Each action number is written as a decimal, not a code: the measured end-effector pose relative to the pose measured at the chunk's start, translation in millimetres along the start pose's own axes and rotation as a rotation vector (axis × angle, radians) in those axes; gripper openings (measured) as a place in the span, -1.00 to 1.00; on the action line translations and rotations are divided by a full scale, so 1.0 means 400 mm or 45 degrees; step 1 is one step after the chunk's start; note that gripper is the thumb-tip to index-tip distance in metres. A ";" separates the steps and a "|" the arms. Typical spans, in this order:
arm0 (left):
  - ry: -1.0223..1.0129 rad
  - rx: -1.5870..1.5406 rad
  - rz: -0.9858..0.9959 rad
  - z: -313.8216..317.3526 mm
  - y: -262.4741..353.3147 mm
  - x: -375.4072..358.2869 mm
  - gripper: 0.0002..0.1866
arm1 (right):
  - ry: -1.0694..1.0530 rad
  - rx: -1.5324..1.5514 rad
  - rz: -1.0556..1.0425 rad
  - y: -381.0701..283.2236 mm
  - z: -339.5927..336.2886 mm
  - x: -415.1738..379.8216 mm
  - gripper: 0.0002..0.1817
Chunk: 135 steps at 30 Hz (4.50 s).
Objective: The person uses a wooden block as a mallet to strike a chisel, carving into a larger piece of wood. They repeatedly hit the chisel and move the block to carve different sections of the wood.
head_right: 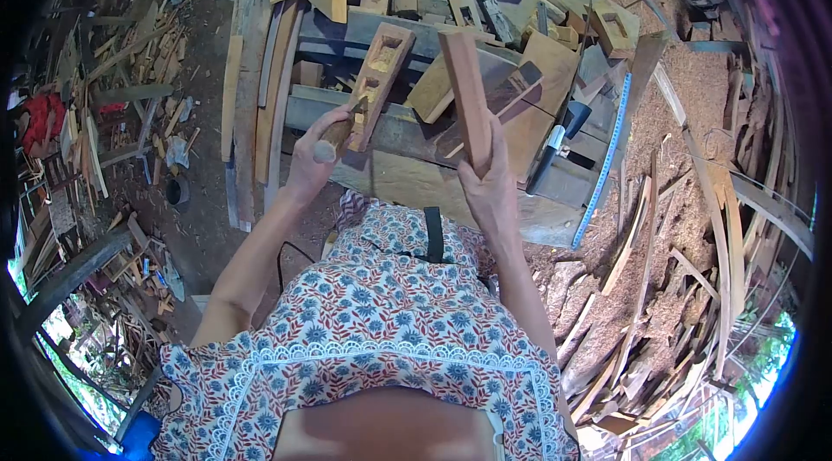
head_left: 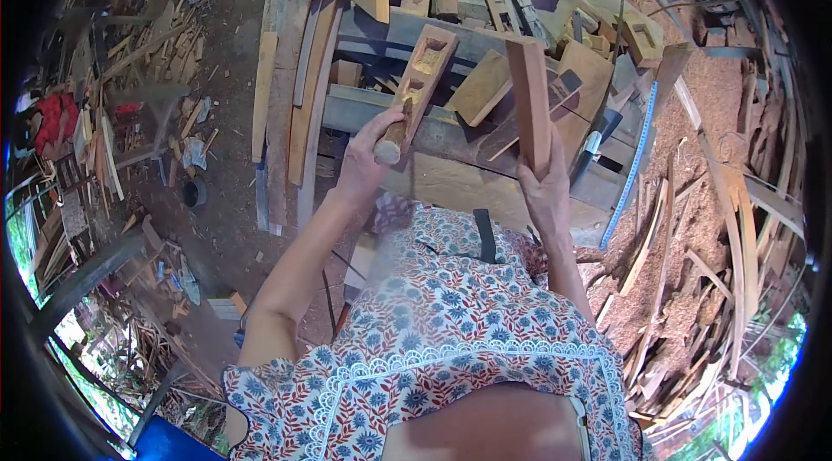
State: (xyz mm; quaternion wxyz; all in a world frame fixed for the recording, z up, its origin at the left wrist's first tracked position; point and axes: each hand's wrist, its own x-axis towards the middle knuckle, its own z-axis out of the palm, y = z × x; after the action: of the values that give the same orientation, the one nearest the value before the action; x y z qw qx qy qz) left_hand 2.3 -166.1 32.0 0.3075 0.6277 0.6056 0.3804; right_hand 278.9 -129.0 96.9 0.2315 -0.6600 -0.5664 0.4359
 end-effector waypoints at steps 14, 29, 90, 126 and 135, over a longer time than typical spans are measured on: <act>-0.200 0.050 -0.095 -0.035 0.024 0.052 -0.50 | -0.232 -0.038 -0.600 -0.125 0.013 -0.020 -0.13; -0.222 0.076 0.100 -0.019 0.015 0.048 -0.27 | -0.519 -0.216 -1.058 -0.160 0.066 -0.058 -0.09; 0.161 -0.803 -0.242 0.026 -0.068 -0.039 -0.65 | -0.441 -0.161 -0.659 -0.049 0.051 -0.053 -0.14; 0.311 0.127 -0.102 0.184 0.059 0.143 -0.57 | -0.016 -0.270 -0.469 -0.129 -0.013 0.012 -0.16; 0.375 0.256 -0.078 0.260 0.045 0.163 -0.55 | 0.257 0.076 -0.388 -0.125 0.012 0.039 -0.17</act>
State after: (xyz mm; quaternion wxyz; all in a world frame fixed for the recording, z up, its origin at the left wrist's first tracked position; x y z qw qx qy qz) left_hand 98.6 -95.0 -0.4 0.1627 0.5740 0.6979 0.3961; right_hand 247.4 -102.6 129.5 0.3702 -0.5997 -0.6205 0.3439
